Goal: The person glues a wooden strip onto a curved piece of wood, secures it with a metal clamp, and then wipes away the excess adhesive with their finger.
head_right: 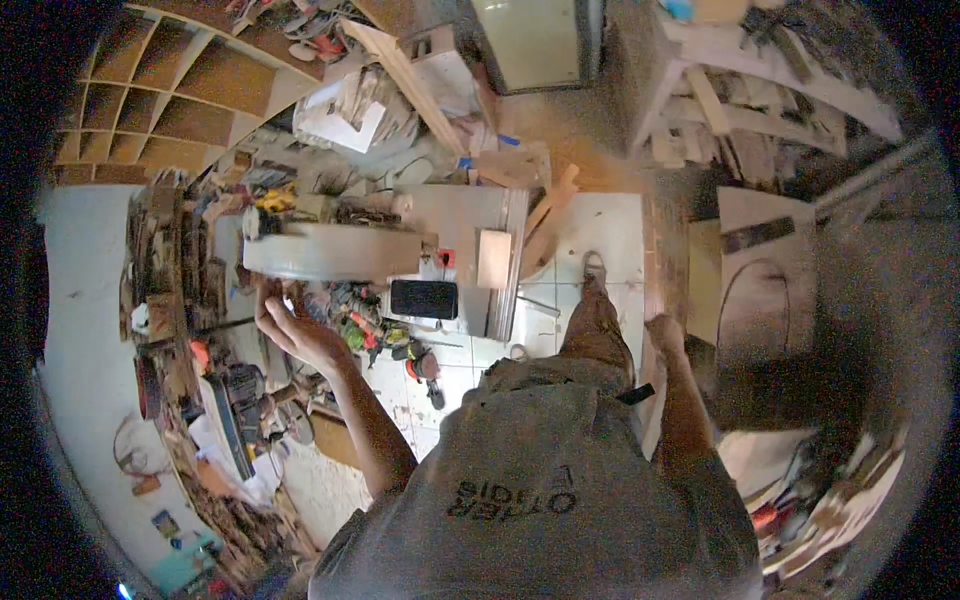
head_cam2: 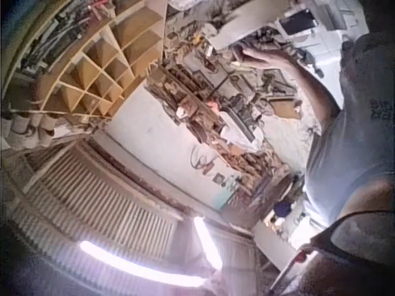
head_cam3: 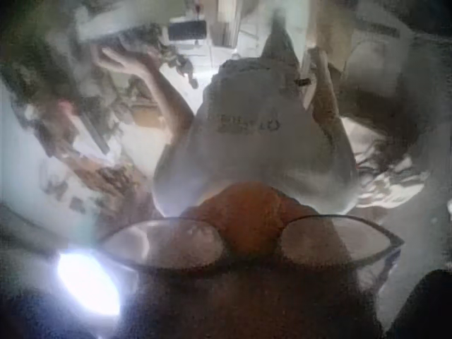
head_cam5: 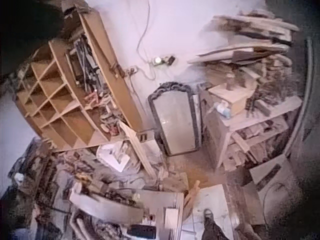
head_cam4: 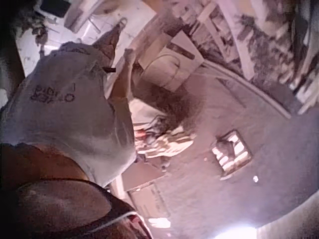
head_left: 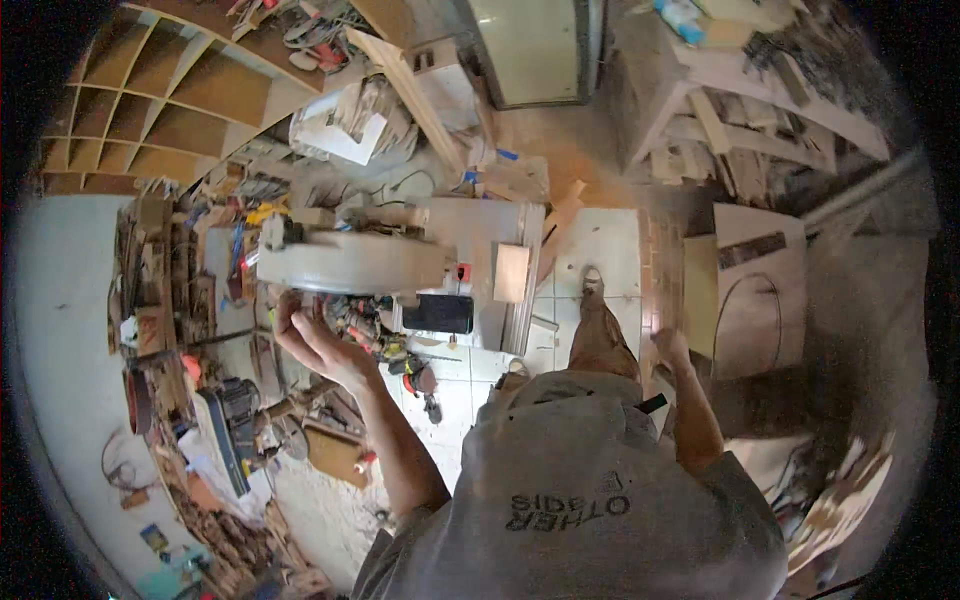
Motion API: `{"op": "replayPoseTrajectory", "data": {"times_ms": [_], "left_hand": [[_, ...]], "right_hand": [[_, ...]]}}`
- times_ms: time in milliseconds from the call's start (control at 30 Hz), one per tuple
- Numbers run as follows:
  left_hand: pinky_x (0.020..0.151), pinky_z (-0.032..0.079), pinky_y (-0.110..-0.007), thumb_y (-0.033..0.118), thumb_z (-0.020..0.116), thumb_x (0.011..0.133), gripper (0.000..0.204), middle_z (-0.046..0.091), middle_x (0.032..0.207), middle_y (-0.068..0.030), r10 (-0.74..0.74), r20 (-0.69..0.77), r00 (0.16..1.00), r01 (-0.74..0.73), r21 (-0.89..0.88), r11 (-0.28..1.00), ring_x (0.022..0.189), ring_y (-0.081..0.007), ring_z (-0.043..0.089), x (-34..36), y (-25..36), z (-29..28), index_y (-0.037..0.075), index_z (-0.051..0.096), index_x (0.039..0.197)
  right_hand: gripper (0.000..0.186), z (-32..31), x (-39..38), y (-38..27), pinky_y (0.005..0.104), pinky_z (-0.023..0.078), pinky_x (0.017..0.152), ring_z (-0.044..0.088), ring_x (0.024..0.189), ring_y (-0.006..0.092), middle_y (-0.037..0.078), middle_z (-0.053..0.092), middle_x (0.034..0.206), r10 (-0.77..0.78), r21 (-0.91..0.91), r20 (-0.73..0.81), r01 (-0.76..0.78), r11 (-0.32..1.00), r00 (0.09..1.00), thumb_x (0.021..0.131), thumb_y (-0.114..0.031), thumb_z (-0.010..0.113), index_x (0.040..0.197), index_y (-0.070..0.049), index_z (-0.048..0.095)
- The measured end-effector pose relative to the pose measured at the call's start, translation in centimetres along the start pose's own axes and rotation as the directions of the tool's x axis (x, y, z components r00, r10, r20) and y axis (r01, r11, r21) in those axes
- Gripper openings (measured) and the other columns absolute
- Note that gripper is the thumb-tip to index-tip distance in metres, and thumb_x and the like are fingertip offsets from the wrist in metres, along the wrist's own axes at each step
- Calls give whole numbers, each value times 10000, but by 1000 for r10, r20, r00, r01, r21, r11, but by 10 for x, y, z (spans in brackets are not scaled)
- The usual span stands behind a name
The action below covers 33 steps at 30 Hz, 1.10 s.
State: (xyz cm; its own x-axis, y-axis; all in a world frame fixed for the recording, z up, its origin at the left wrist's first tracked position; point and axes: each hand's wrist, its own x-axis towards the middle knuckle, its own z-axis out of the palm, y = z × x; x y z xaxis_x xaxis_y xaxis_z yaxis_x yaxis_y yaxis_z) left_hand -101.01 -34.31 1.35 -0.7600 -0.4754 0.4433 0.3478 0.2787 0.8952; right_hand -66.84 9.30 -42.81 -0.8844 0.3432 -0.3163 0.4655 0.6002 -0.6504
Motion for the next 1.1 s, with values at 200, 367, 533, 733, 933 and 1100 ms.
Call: {"op": "replayPoseTrajectory", "data": {"times_ms": [200,367,533,733,933,1100], "left_hand": [[1139,290,-419,397,483,1021,539,431,1418,-154,120,-97,988,-90,271,958,1328,-265,406,6,34,58,4,431,1387],[1115,330,-437,386,529,1004,550,449,1382,-167,84,-209,974,2,381,925,1296,-283,421,8,32,85,9,426,1391],[1134,307,-440,362,695,930,628,467,1371,-177,188,-171,967,-23,678,735,1264,-297,445,10,33,98,-27,447,1357],[1096,325,-445,342,697,927,589,474,1363,-173,159,-224,961,38,681,731,1262,-282,434,4,31,91,-3,458,1339],[1075,396,-448,280,584,994,466,464,1385,-184,200,-110,974,-31,804,594,1263,-314,485,5,28,74,55,523,1397],[1085,395,-520,429,435,1029,510,475,1377,-177,146,-306,941,151,764,627,1311,-344,458,2,36,82,78,531,1386]], "right_hand": [[367,-102,165,-227,440,547,823,683,935,357,182,693,1009,-279,117,182,261,958,943,885,-232,702,1218,-89,641],[661,-108,193,-384,470,380,1134,361,1411,348,142,398,1491,-683,187,405,676,713,608,826,-151,720,1444,-189,486],[552,-64,211,-399,476,387,1119,452,1330,337,149,497,1387,-865,134,447,939,318,229,775,-72,652,1318,-45,560],[473,-59,228,-391,434,467,997,520,1143,313,138,534,1157,-858,162,405,899,406,315,776,-135,680,1223,-19,581],[579,-58,242,-390,489,462,996,469,1219,366,193,466,1259,-812,245,381,799,550,442,817,-266,780,1318,-69,568],[366,-66,317,-398,408,458,945,595,1103,335,159,634,1070,-391,634,214,177,753,895,893,-234,716,1199,-45,646]]}}
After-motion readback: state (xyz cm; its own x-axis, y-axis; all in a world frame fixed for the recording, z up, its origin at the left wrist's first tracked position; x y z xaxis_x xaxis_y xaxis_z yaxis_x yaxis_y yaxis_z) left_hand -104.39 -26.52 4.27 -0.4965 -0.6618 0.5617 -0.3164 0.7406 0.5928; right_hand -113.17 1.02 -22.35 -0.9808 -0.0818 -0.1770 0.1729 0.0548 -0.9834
